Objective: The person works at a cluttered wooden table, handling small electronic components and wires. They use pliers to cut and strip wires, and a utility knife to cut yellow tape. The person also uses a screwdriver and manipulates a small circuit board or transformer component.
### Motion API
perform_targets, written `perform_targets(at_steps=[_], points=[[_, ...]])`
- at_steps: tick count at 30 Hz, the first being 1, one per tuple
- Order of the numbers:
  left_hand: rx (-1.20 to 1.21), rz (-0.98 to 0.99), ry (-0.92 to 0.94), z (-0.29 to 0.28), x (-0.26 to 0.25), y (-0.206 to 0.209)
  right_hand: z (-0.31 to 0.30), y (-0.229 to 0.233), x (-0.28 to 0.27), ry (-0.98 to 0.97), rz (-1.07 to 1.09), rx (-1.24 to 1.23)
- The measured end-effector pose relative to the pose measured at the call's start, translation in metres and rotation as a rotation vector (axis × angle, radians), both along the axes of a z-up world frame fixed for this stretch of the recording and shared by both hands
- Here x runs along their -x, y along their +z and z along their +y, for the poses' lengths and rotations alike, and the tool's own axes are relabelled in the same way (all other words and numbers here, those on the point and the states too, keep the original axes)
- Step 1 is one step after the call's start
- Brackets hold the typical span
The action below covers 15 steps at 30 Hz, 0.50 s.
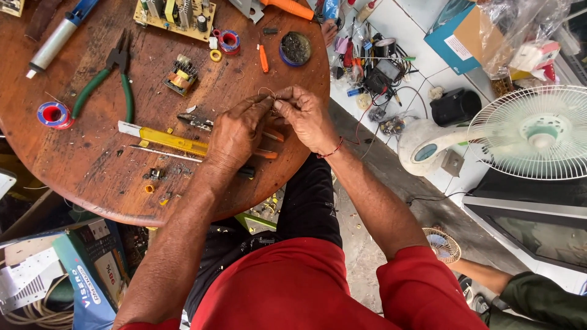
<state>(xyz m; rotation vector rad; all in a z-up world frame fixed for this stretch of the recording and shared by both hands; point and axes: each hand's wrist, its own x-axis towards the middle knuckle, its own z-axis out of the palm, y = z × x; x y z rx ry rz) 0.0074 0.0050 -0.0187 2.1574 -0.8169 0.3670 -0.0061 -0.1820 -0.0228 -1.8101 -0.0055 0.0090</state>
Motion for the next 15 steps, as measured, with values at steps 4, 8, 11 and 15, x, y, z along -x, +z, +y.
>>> perform_targets(at_steps=[4, 8, 11, 15], points=[[-0.02, -0.012, 0.046, -0.006, -0.004, -0.01, 0.002, -0.018, -0.002, -0.053, -0.042, -0.077], [0.15, 0.084, 0.06, -0.013, -0.012, -0.034, 0.024, 0.002, 0.011, -0.066, -0.162, -0.104], [0.238, 0.09, 0.049, -0.017, -0.015, -0.039, 0.029, 0.002, 0.018, -0.042, -0.228, -0.129], [0.262, 0.294, 0.086, -0.019, -0.005, -0.008, 0.025, 0.004, 0.017, -0.042, -0.151, -0.12]])
